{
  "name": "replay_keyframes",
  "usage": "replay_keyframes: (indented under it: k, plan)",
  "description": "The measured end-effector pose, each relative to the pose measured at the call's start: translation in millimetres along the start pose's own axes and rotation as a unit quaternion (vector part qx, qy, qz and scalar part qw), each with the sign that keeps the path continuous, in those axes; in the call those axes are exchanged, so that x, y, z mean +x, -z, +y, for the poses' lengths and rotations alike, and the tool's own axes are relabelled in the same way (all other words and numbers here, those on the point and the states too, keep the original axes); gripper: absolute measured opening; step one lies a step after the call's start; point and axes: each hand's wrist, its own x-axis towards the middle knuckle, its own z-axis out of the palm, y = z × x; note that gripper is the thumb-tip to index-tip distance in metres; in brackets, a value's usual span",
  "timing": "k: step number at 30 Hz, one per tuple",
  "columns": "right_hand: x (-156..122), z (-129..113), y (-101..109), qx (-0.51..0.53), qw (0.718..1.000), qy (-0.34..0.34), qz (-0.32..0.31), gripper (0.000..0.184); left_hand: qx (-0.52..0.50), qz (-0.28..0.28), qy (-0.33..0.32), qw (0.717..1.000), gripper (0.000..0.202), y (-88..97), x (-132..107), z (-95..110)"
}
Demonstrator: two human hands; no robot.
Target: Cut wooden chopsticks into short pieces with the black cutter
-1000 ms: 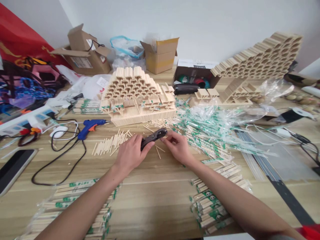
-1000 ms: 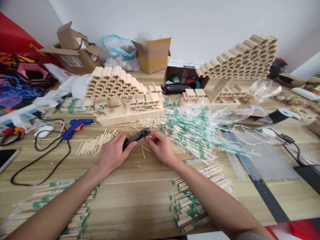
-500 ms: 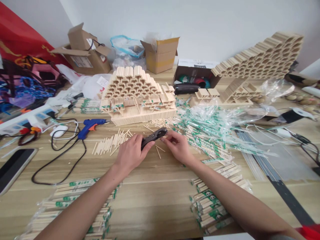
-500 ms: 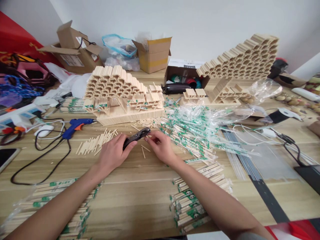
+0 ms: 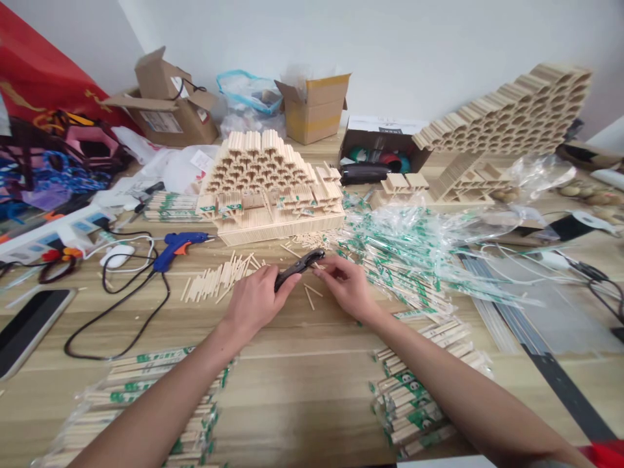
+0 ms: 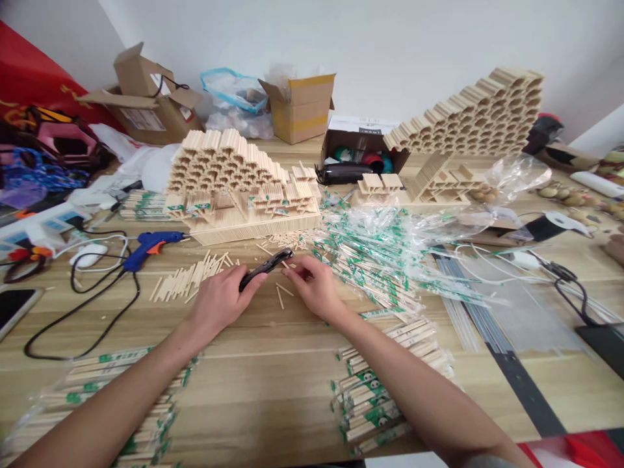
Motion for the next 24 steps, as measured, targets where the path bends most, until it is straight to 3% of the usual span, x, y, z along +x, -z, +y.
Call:
replay_keyframes:
  k: [3, 5, 6, 8, 10, 11, 13, 16, 24]
  plan:
    - [0, -1, 1, 0.000, 1.000, 0.003, 0.000, 0.027, -0.124, 0.022, 0.026, 0.992, 0.059, -0.8, 3, -5]
    - [0, -1, 1, -0.001, 1.000, 0.005, 0.005, 0.033, -0.267, 0.029, 0.082, 0.960, 0.063, -2.2, 6, -10]
    - [0, -1, 2, 0.001, 1.000, 0.005, 0.008, 0.035, -0.351, 0.024, 0.119, 0.929, 0.065, -2.9, 8, -12]
    - [0, -1, 2, 0.004, 1.000, 0.004, 0.010, 0.037, -0.515, -0.006, 0.180, 0.838, 0.070, -3.5, 12, -16]
    - [0, -2, 3, 0.001, 1.000, -0.001, 0.011, 0.036, -0.637, -0.047, 0.194, 0.744, 0.072, -2.3, 16, -19]
    - [0, -2, 3, -0.003, 1.000, -0.003, 0.012, 0.036, -0.676, -0.060, 0.189, 0.709, 0.072, -1.2, 18, -20]
    - [1, -1, 4, -0.013, 1.000, -0.005, 0.014, 0.035, -0.718, -0.065, 0.177, 0.670, 0.071, 1.3, 21, -22]
    - [2, 2, 5, -0.023, 0.999, -0.006, 0.023, 0.035, -0.733, -0.046, 0.171, 0.657, 0.071, 3.1, 23, -25]
    - [18, 17, 15, 0.031, 0.997, -0.039, 0.064, 0.040, -0.733, -0.025, 0.169, 0.659, 0.070, 1.3, 25, -31]
